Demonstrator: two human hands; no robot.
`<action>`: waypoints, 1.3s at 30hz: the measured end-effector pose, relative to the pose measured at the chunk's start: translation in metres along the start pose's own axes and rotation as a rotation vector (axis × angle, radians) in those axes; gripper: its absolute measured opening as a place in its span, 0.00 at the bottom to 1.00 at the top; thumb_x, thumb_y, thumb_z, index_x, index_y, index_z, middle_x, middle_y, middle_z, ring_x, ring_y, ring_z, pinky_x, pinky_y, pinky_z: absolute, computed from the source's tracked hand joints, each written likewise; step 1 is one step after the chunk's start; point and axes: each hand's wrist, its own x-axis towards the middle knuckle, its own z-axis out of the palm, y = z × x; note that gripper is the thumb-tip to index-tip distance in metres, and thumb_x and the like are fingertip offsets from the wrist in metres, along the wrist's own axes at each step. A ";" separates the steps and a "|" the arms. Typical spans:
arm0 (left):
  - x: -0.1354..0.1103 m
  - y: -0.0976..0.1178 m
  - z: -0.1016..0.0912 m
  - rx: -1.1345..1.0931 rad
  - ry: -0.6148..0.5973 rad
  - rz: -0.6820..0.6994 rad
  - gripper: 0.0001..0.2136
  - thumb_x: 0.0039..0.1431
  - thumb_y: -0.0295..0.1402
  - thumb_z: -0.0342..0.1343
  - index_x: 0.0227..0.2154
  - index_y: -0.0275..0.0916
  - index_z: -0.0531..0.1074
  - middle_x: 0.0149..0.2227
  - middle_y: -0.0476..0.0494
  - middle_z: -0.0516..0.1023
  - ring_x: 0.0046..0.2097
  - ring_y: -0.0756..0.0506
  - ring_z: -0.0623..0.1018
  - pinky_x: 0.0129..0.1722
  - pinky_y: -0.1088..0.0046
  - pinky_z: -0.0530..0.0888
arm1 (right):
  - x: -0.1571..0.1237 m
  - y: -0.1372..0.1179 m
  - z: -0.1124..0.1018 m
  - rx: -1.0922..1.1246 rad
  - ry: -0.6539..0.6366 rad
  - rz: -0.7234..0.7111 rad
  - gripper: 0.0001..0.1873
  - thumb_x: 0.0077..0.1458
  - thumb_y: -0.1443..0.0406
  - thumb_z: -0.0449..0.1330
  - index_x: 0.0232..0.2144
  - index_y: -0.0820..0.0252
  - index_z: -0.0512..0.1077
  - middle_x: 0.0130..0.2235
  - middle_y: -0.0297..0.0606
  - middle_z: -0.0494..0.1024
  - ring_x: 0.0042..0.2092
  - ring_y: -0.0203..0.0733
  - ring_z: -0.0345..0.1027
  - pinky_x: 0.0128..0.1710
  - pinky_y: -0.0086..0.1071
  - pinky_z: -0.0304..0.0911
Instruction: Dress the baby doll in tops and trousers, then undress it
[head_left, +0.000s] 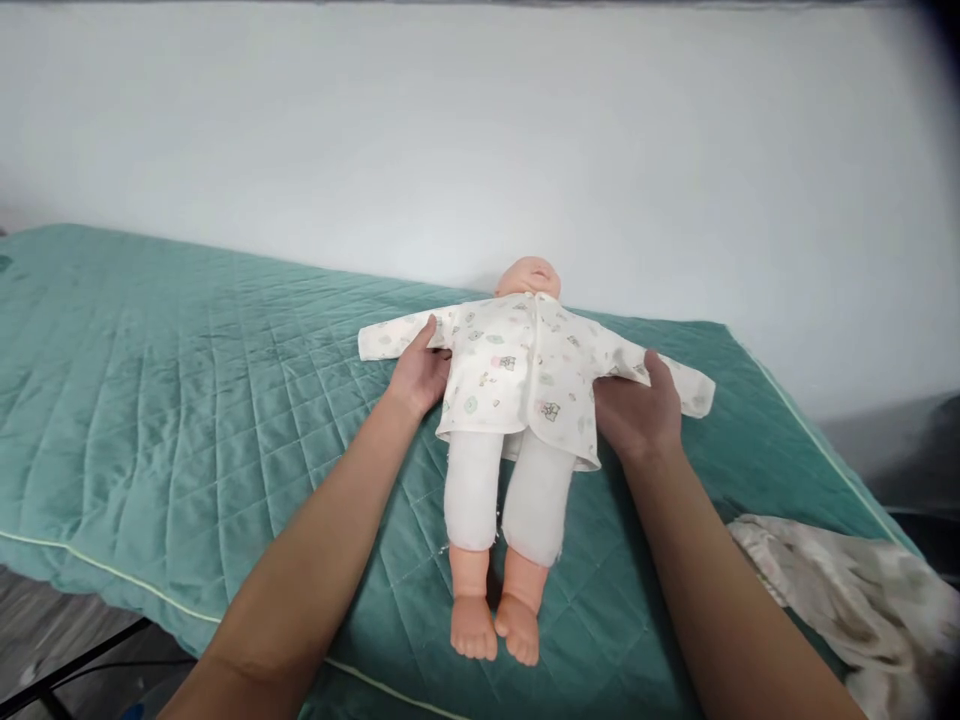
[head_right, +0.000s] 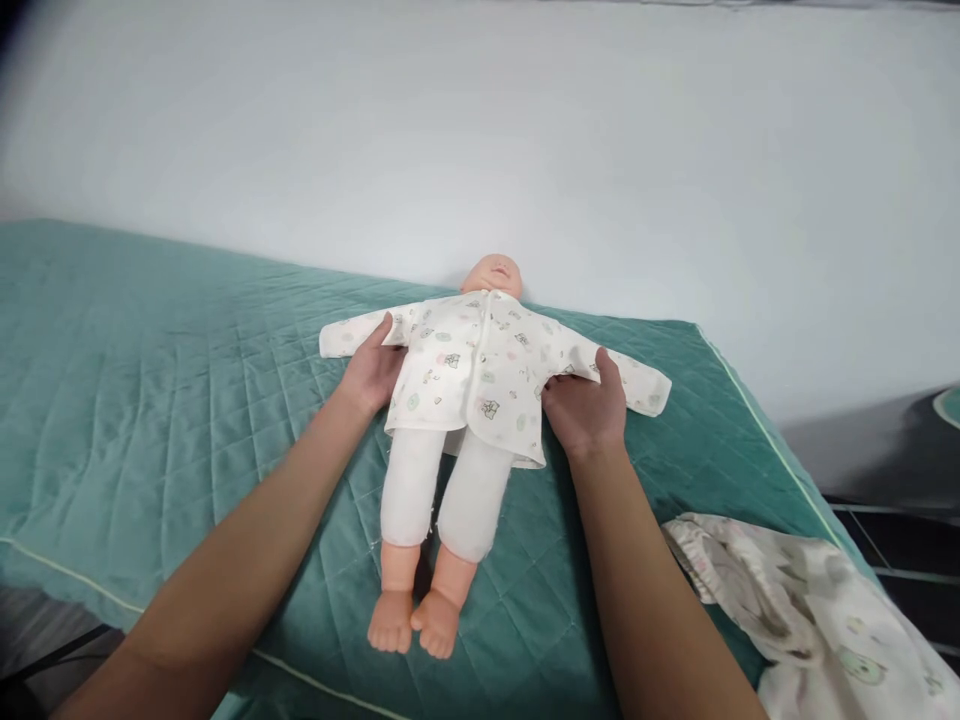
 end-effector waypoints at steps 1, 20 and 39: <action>0.001 0.004 -0.002 -0.002 0.034 0.032 0.25 0.66 0.46 0.54 0.59 0.36 0.69 0.50 0.33 0.82 0.55 0.36 0.80 0.60 0.54 0.74 | 0.000 -0.003 -0.002 -0.006 0.020 -0.011 0.16 0.64 0.55 0.51 0.47 0.53 0.72 0.44 0.41 0.82 0.50 0.49 0.78 0.50 0.50 0.77; 0.015 0.045 -0.038 -0.060 0.471 0.449 0.12 0.67 0.28 0.53 0.51 0.36 0.73 0.48 0.38 0.82 0.52 0.43 0.81 0.52 0.66 0.80 | -0.004 -0.035 -0.017 -0.099 0.382 -0.369 0.14 0.60 0.63 0.48 0.33 0.58 0.74 0.48 0.47 0.79 0.46 0.43 0.77 0.47 0.40 0.74; 0.012 0.048 -0.041 -0.024 0.631 0.622 0.07 0.70 0.29 0.49 0.40 0.40 0.72 0.47 0.44 0.82 0.53 0.47 0.81 0.46 0.73 0.80 | 0.005 -0.040 -0.022 -0.117 0.402 -0.421 0.13 0.60 0.68 0.49 0.31 0.60 0.73 0.45 0.44 0.78 0.42 0.37 0.76 0.42 0.30 0.75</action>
